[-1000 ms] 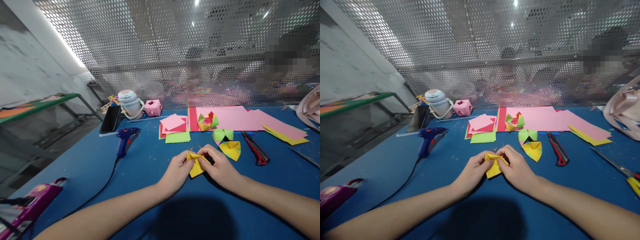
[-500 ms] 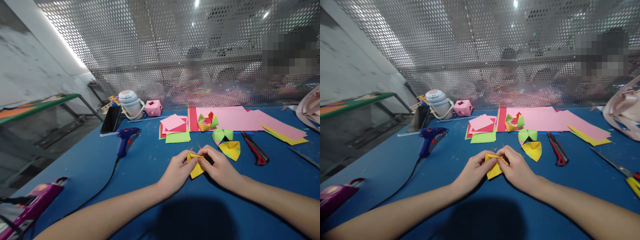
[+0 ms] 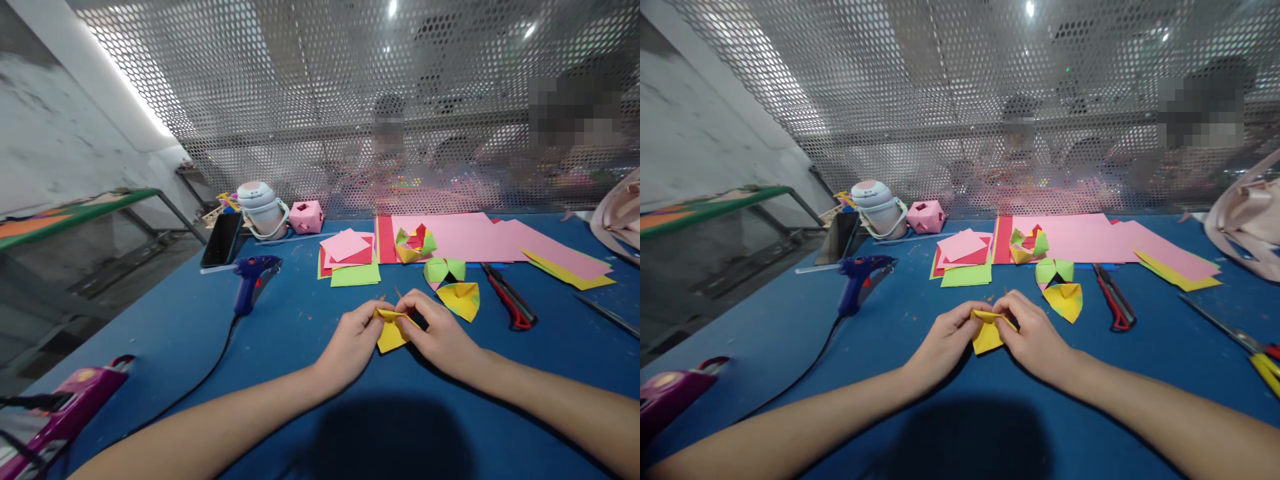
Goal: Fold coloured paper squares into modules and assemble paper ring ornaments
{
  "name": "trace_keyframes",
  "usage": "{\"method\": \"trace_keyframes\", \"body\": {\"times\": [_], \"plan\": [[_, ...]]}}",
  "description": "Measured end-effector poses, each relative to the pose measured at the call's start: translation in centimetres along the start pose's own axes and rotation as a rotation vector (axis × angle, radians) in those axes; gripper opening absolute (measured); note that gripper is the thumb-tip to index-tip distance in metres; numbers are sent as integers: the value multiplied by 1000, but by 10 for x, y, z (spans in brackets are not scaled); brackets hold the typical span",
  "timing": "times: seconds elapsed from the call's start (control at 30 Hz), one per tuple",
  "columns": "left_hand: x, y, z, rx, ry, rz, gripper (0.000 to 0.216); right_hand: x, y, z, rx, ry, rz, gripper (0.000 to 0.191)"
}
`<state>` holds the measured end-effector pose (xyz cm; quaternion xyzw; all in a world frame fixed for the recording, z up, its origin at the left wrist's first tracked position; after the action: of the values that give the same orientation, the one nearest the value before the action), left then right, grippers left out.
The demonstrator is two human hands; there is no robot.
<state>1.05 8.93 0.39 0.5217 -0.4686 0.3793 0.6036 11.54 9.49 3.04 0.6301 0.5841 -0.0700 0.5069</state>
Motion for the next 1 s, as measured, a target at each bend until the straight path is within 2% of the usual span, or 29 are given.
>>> {"method": "trace_keyframes", "body": {"times": [0.13, 0.33, 0.6, 1.0], "plan": [[1, -3, 0, -34, -43, -33, 24, 0, -1, -1, -17, -23, -54, 4], [-2, -5, 1, -35, -46, -102, 21, 0, -1, -2, -51, -45, -85, 16], [-8, -2, -1, -2, 0, 34, 10, 0, -5, -1, -83, -54, -105, 10], [-10, -4, -1, -35, 9, 30, 12, 6, -3, -2, -40, -86, -73, 10]]}}
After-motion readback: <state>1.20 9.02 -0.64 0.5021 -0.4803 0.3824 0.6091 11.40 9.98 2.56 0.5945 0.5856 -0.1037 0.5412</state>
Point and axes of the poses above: each hand's wrist, its own z-axis away from the middle knuckle, its own y-axis out of the back of the hand, x = y × z, the point moved 9 cm from there along -z, towards the middle knuckle, and after that the axes turned 4 degrees about y, right-handed, at the moved point
